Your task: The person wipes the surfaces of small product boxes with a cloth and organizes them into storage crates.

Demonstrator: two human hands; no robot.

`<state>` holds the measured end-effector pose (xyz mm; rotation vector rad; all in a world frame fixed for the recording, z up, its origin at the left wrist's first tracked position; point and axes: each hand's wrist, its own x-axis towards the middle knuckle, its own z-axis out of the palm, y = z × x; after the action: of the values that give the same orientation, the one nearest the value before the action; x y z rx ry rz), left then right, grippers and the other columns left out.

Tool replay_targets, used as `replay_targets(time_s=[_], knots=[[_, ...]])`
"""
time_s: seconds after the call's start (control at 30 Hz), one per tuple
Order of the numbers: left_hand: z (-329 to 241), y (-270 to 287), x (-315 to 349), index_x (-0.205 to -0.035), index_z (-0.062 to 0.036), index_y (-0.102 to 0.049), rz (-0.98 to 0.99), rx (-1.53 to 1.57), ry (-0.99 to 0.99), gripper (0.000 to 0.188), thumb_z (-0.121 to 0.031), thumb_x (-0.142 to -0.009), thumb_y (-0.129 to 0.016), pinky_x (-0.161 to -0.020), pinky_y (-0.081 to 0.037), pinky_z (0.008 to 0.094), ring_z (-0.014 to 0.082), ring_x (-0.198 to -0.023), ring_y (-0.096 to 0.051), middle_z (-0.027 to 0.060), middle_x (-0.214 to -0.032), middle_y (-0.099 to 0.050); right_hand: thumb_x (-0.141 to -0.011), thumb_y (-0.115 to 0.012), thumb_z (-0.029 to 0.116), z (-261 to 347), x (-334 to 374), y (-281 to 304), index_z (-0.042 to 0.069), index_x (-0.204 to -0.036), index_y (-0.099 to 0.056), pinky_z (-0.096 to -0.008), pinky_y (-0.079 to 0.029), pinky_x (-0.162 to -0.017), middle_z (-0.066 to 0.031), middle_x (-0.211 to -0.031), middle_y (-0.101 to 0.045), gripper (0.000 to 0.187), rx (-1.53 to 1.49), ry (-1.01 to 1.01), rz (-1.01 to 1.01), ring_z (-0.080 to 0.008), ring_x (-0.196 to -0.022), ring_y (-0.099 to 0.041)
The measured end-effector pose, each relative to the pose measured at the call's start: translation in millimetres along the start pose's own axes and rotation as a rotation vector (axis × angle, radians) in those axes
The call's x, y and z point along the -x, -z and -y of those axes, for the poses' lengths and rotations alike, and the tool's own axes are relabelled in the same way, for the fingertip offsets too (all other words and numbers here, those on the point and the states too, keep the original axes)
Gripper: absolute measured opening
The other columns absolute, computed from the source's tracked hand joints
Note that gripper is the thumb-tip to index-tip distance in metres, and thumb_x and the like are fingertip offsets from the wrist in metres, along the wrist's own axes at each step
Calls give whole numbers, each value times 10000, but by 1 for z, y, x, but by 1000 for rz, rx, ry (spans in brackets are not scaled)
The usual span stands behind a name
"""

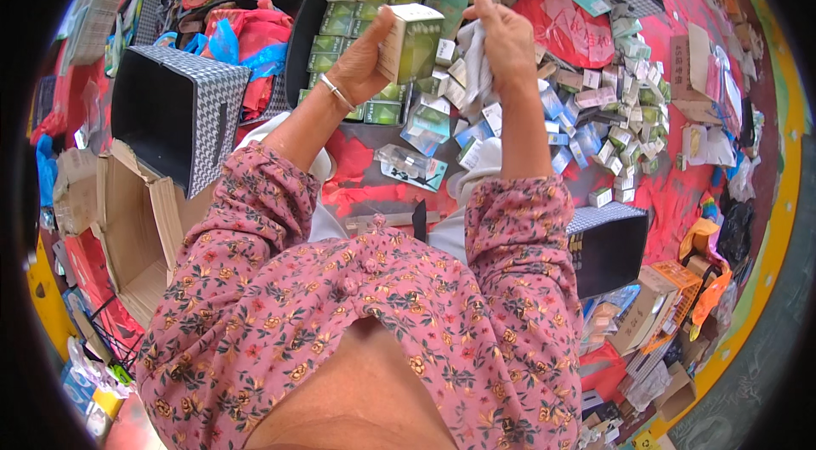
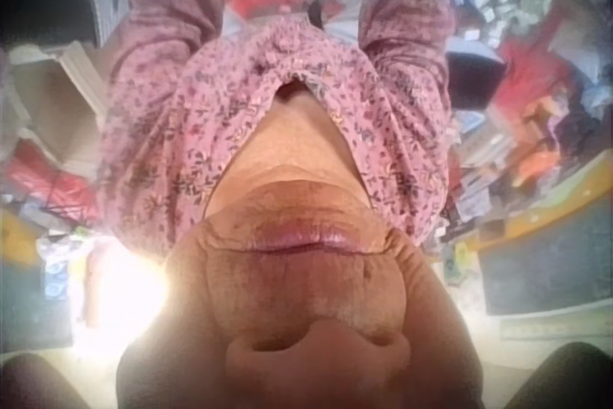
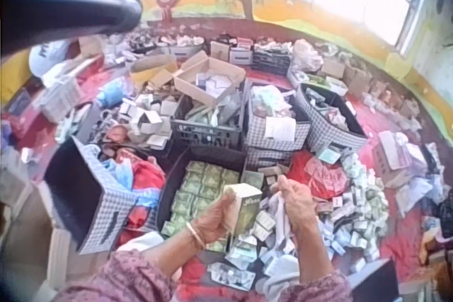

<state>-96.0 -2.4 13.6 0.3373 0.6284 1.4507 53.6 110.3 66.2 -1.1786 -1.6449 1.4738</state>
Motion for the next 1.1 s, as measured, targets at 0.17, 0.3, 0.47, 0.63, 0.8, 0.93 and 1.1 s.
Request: replay_targets(time_s=[0.17, 0.3, 0.47, 0.63, 0.8, 0.93, 1.1], knots=[[-9, -4, 3, -1105, -24, -498, 85, -486, -85, 585, -412, -709, -685, -754, -458, 252, 97, -847, -557, 31, -980, -574, -871, -520, 215, 14, 3, 3, 18, -762, -597, -195, -379, -498, 2, -642, -548, 238, -375, 309, -137, -49, -545, -472], [-10, -11, 6, -1067, -10, -518, 94, -729, -107, 561, -366, -684, -722, -740, -447, 232, 77, -838, -543, 27, -958, -572, -806, -576, 173, 29, 21, -30, 33, -801, -601, -261, -442, -563, -63, -698, -607, 142, 242, 784, -74, -149, -580, -556], [-4, -11, 6, -1050, -4, -522, 178, -466, -38, 542, -408, -723, -673, -720, -483, 244, 116, -823, -580, 77, -946, -587, -783, -594, 190, -12, -15, -5, 14, -807, -603, -295, -454, -573, -104, -696, -618, 178, 441, 517, -242, -184, -618, -591], [-2, -7, 2, -1095, -44, -513, 40, 112, 78, 492, -446, -812, -539, -779, -493, 307, 175, -891, -599, 84, -1023, -593, -808, -579, 368, -10, -12, 10, 27, -840, -613, -264, -426, -510, -28, -629, -558, 344, -304, -100, -54, -130, -541, -523], [4, -6, -5, -1052, -59, -536, -106, 248, -13, 466, -459, -812, -518, -815, -470, 298, 161, -900, -583, 68, -1010, -598, -798, -593, 397, -12, 14, -39, 30, -917, -579, -276, -448, -599, -32, -763, -568, 387, -655, -294, 88, -121, -662, -529], [9, -8, -6, -1009, -47, -556, -276, -83, -115, 453, -462, -836, -498, -685, -470, 253, 111, -765, -568, 28, -897, -604, -809, -609, 245, -30, 12, -49, 25, -952, -574, -285, -471, -696, -51, -850, -590, 265, -782, -304, 13, -141, -756, -560], [6, 24, -14, -983, -12, -565, -384, -547, -314, 431, -413, -886, -442, -636, -444, 234, 88, -746, -534, 20, -858, -589, -827, -583, 170, -30, 18, -56, 22, -954, -559, -272, -476, -691, -42, -844, -590, 196, -775, -242, 51, -130, -756, -564]])
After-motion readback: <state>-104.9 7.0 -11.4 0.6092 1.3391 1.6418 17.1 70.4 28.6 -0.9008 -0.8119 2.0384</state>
